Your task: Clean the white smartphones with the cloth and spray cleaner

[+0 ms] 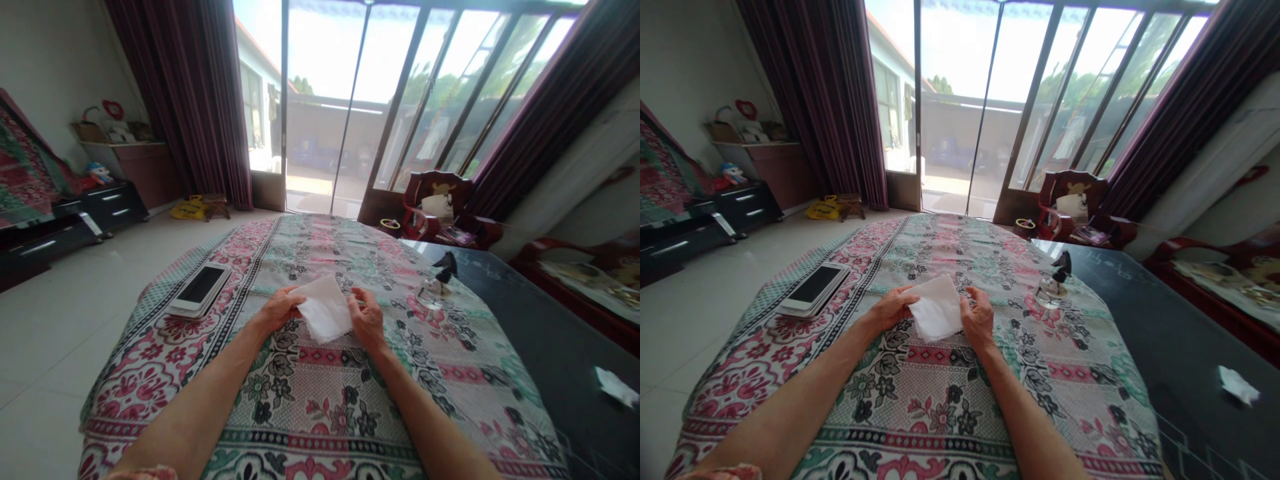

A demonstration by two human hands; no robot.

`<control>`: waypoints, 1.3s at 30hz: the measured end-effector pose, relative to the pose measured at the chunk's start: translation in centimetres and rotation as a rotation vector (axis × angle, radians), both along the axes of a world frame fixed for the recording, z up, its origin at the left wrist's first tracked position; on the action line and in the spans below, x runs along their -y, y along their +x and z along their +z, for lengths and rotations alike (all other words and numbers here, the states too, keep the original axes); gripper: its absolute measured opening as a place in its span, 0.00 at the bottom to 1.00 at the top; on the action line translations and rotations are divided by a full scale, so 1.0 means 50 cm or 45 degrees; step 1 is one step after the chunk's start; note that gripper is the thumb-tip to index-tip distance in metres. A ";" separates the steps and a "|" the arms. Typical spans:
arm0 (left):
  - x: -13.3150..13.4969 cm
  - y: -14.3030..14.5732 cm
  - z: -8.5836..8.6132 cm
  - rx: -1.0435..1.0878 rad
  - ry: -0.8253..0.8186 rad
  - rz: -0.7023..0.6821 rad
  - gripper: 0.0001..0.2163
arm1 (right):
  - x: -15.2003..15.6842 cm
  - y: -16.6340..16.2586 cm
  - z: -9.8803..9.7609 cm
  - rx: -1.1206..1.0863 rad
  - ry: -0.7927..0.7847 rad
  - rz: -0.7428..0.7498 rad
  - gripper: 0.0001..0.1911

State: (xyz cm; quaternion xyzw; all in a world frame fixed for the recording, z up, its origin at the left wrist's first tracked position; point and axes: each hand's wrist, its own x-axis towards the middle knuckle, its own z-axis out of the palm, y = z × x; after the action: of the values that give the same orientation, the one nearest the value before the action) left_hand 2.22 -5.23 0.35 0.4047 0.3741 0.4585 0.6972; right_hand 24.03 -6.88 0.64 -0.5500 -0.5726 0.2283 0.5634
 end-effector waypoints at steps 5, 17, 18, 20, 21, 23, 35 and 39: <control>0.002 0.002 -0.001 -0.040 0.025 -0.021 0.19 | 0.047 -0.038 0.036 0.437 0.256 0.267 0.08; 0.009 0.011 0.001 -0.020 0.045 -0.046 0.19 | 0.066 -0.083 0.002 0.659 0.143 0.392 0.06; 0.011 0.013 0.003 -0.003 0.044 -0.050 0.19 | 0.063 -0.083 -0.001 0.638 0.147 0.392 0.07; 0.013 0.016 0.007 0.039 0.055 -0.077 0.19 | 0.057 -0.082 -0.004 0.584 0.143 0.384 0.09; 0.015 0.017 0.008 0.050 0.074 -0.089 0.19 | 0.055 -0.081 -0.006 0.553 0.133 0.374 0.10; 0.017 0.018 0.009 0.030 0.132 -0.122 0.20 | 0.050 -0.081 -0.007 0.479 0.098 0.332 0.11; 0.028 0.025 0.013 0.097 0.162 -0.119 0.37 | 0.044 -0.065 0.007 -0.038 -0.235 0.383 0.15; 0.025 0.022 0.012 0.029 0.231 -0.124 0.30 | 0.039 -0.058 0.002 -0.136 -0.286 0.418 0.14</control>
State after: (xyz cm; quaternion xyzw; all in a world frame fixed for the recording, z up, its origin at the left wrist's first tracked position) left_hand 3.33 -6.46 0.94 0.4788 0.3028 0.4606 0.6833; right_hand 21.12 -8.83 0.76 -0.4958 -0.5949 0.4082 0.4834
